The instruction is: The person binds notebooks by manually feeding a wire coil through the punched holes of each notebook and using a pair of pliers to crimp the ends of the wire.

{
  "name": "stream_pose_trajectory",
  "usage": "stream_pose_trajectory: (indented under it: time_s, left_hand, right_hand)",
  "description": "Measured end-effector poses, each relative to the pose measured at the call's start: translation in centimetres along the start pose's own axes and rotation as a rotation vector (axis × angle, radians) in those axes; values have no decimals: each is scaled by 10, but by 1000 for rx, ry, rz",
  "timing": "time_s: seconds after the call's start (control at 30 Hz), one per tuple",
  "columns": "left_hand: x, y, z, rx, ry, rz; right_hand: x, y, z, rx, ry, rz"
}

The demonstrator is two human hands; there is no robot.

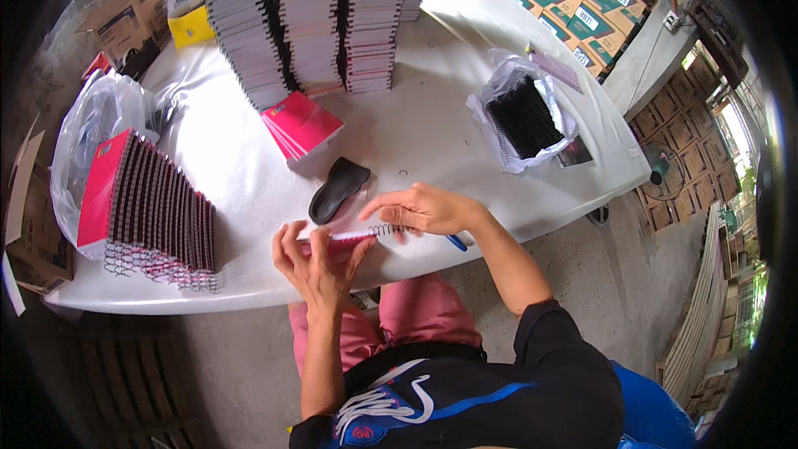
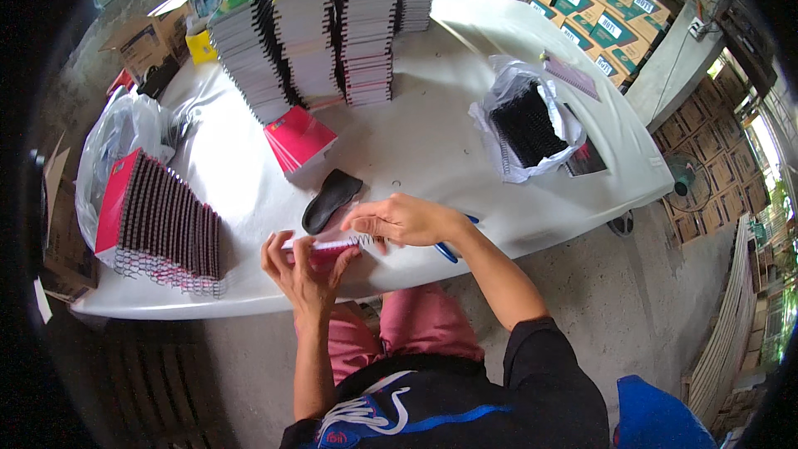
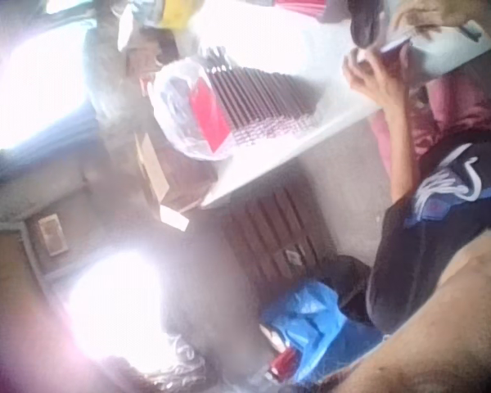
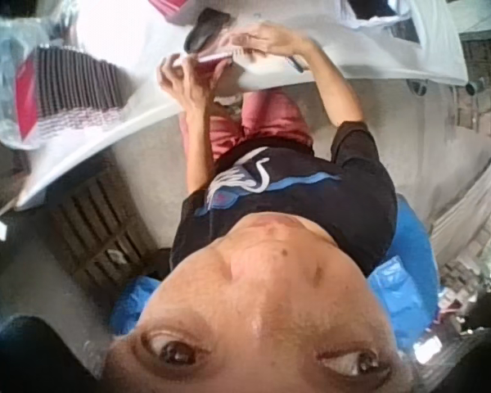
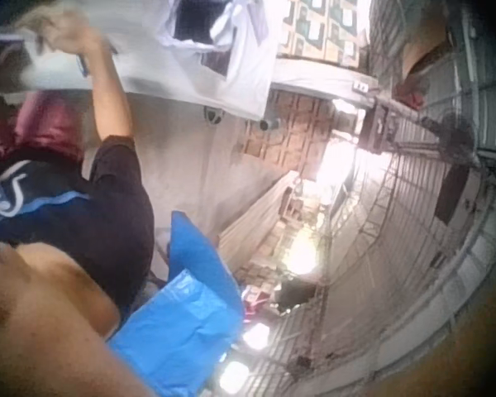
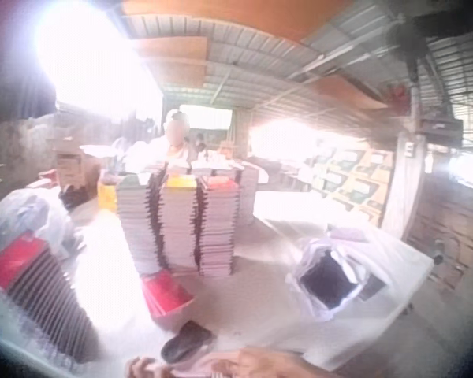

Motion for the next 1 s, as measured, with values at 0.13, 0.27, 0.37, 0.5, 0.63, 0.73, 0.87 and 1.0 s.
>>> stream_pose_trajectory:
  time_s: [0.13,0.27,0.37,0.5,0.63,0.73,0.87,1.0]
  left_hand:
    - [1,-1,-5,-46,-70,45]
    - [4,1,-15,-79,-261,101]
    - [4,-1,-19,-111,-326,64]
    - [8,1,-19,-152,-337,19]
    - [11,0,-18,-214,-311,-37]
    - [14,2,-18,-191,-294,-28]
    - [14,3,-21,-213,-297,-37]
    - [20,5,-22,-210,-310,-60]
  right_hand:
    - [-20,34,4,-356,-268,211]
    - [18,72,22,-581,-772,350]
    - [30,93,34,-680,-742,400]
    - [-12,76,27,-282,44,415]
    - [-20,28,16,-563,861,-38]
    - [-1,35,42,-250,534,22]
    - [-22,25,18,-528,692,41]
    - [-18,36,32,-168,411,135]
Point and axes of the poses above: each hand's wrist, its own y-axis towards the middle knuckle, its own x-axis out of the palm, z = x × y, the point moved 6 cm from there along y, towards the middle knuckle, and after that the axes turned 14 degrees about z, right-handed, at the moved point
